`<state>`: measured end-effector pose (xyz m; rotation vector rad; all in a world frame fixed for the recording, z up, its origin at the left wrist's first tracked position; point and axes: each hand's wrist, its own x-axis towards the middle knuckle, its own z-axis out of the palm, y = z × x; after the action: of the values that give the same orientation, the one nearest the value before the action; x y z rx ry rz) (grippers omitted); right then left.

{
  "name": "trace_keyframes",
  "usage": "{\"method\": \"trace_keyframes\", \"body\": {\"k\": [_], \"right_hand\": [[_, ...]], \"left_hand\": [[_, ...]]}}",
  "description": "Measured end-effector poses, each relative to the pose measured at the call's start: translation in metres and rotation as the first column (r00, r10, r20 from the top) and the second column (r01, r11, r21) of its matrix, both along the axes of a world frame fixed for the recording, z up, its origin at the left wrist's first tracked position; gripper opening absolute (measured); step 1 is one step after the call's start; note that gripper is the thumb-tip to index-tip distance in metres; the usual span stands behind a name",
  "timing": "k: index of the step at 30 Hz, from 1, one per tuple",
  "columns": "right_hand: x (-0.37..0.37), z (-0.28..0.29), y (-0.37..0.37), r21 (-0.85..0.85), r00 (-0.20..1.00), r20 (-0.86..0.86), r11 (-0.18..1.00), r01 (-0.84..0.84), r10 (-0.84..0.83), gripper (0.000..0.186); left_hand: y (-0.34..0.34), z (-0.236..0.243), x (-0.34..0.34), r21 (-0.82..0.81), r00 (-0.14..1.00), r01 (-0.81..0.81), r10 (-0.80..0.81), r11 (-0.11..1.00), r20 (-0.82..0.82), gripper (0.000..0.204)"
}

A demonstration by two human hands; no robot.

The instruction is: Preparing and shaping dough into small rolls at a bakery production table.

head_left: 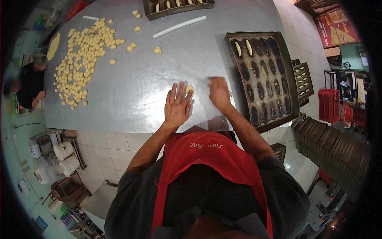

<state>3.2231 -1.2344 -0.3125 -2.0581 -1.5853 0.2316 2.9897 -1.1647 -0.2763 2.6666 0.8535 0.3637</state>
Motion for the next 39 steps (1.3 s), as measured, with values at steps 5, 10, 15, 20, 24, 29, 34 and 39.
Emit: {"method": "trace_keyframes", "body": {"k": [5,10,15,20,24,29,34,39], "right_hand": [[-0.022,0.012,0.026,0.196,0.92,-0.072,0.91,-0.365,0.384,0.042],[-0.033,0.006,0.033,0.17,0.986,-0.068,0.975,-0.141,0.155,0.042],[-0.039,0.009,-0.012,-0.028,0.939,-0.242,0.966,-0.257,0.243,0.04],[-0.026,0.013,0.024,0.028,0.957,-0.015,0.956,0.292,-0.291,0.039],[-0.057,0.012,0.034,0.116,0.974,0.144,0.975,-0.19,0.173,0.049],[-0.083,0.011,-0.018,0.135,0.926,0.29,0.948,-0.288,0.24,0.037],[-0.077,0.03,0.082,-0.038,0.994,-0.082,0.996,-0.079,0.076,0.029],[-0.123,0.01,0.045,-0.192,0.979,0.049,0.964,-0.183,0.196,0.089]], "left_hand": [[0.069,-0.031,0.017,0.09,0.973,-0.212,0.219,0.973,-0.073,0.075],[0.089,-0.015,0.027,0.28,0.968,-0.238,0.251,0.93,-0.011,0.069],[0.014,-0.021,-0.017,0.087,0.993,0.002,0.008,0.996,-0.116,0.07],[-0.001,-0.017,-0.009,-0.075,0.992,0.112,-0.107,0.991,0.066,0.063],[0.023,-0.009,0.013,-0.057,0.952,-0.115,0.127,0.992,0.28,0.054],[-0.01,-0.037,-0.034,-0.003,0.995,0.08,-0.08,0.997,0.066,0.06],[0.046,-0.01,-0.019,-0.375,0.981,-0.006,0.079,0.927,0.179,0.036],[0.176,-0.026,-0.025,-0.089,0.863,-0.325,0.334,0.942,0.379,0.046]]}}
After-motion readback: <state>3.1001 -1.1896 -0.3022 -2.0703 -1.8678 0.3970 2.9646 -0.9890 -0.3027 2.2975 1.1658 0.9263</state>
